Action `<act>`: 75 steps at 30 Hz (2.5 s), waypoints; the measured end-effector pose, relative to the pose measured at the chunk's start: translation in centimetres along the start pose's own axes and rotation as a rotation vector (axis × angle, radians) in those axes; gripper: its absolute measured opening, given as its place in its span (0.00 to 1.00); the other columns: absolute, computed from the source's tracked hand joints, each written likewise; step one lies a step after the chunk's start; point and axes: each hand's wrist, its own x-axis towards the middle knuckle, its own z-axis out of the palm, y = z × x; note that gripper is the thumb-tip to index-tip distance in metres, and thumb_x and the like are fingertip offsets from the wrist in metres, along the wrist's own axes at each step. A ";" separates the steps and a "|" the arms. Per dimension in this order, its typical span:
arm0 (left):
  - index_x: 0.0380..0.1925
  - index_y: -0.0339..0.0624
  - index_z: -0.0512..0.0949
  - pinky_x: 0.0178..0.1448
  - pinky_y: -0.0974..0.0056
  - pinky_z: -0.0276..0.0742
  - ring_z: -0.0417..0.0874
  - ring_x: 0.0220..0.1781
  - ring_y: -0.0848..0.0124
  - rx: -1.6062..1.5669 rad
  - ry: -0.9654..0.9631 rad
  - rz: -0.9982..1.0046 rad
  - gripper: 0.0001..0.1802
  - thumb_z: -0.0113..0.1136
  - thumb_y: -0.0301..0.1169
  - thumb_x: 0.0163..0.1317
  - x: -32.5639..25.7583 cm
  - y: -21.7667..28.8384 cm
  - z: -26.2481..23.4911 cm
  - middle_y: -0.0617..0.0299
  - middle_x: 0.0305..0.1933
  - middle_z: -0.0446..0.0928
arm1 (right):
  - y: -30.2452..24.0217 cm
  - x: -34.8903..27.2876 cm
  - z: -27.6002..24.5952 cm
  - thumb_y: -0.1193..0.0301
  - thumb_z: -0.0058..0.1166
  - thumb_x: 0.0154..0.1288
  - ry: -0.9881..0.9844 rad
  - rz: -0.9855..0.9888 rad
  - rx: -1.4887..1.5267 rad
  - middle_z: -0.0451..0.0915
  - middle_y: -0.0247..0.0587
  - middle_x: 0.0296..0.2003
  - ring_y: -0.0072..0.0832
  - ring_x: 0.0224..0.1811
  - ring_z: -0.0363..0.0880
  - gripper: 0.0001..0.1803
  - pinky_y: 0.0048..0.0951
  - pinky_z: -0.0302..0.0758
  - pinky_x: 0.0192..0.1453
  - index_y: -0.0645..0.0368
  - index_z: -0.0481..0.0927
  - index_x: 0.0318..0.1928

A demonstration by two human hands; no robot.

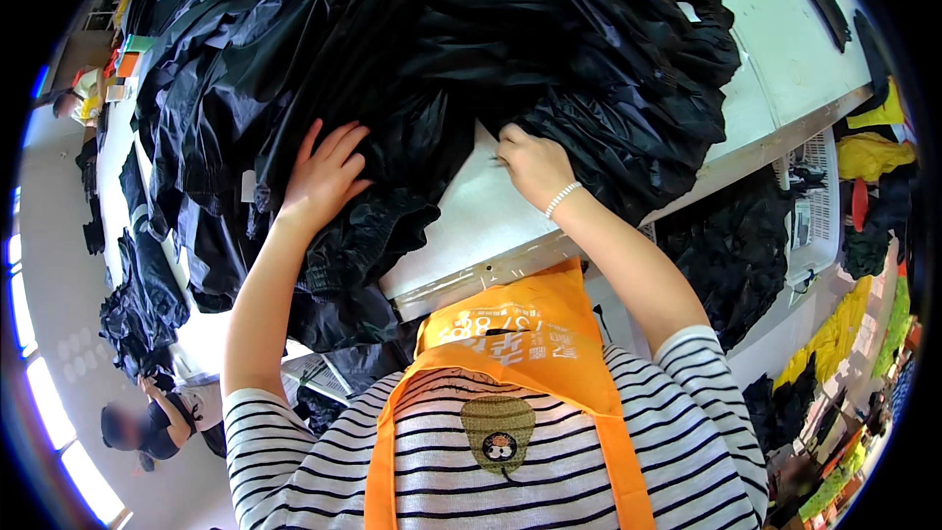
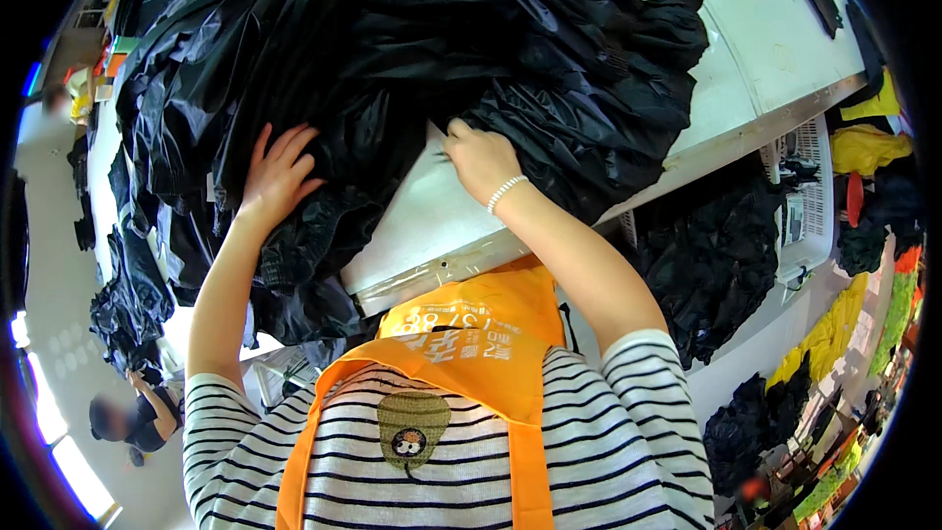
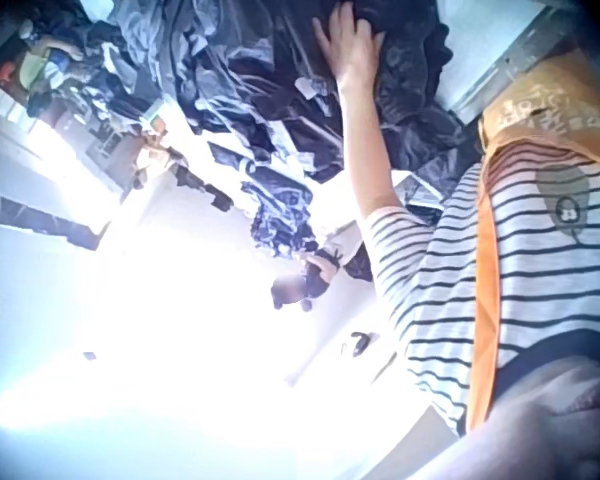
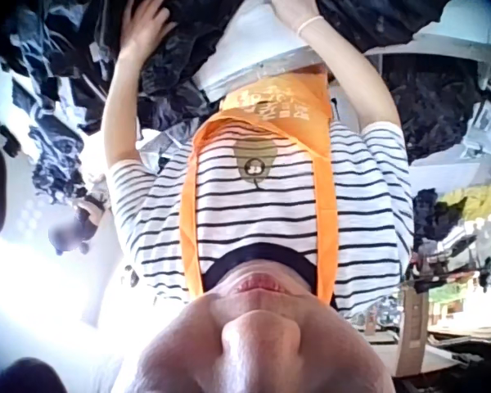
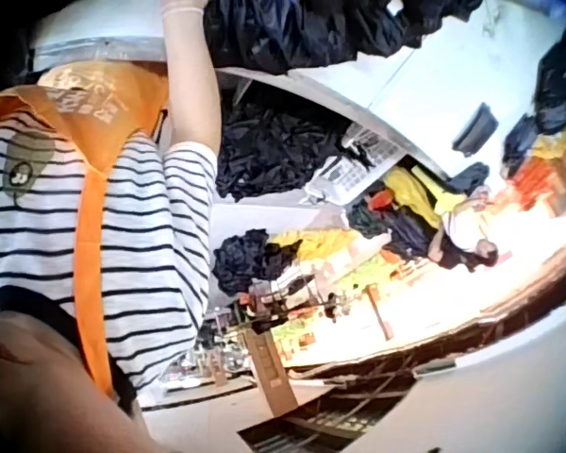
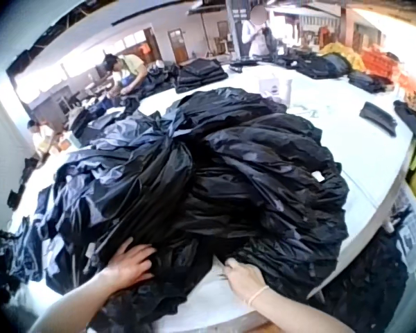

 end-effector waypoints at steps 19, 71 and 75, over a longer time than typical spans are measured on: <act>0.30 0.41 0.84 0.46 0.61 0.75 0.77 0.41 0.62 -0.628 0.205 0.097 0.07 0.68 0.28 0.48 10.6 12.7 4.5 0.63 0.37 0.80 | -3.0 -11.7 -6.5 0.76 0.62 0.59 0.365 0.539 0.967 0.86 0.40 0.31 0.18 0.32 0.80 0.07 0.19 0.75 0.40 0.67 0.85 0.37; 0.39 0.36 0.79 0.48 0.70 0.73 0.78 0.41 0.76 -1.430 0.236 -0.275 0.07 0.57 0.29 0.66 15.6 9.2 6.3 0.63 0.37 0.81 | -2.0 1.0 -4.7 0.67 0.57 0.59 0.138 0.164 -0.338 0.76 0.42 0.31 0.35 0.32 0.80 0.09 0.33 0.77 0.35 0.60 0.81 0.31; 0.39 0.37 0.79 0.49 0.70 0.73 0.78 0.40 0.75 -1.405 0.267 -0.284 0.07 0.57 0.29 0.65 15.3 9.4 5.9 0.63 0.37 0.80 | -1.8 1.2 -4.9 0.67 0.56 0.60 0.056 0.223 -0.339 0.77 0.43 0.32 0.37 0.33 0.81 0.08 0.35 0.77 0.36 0.59 0.81 0.32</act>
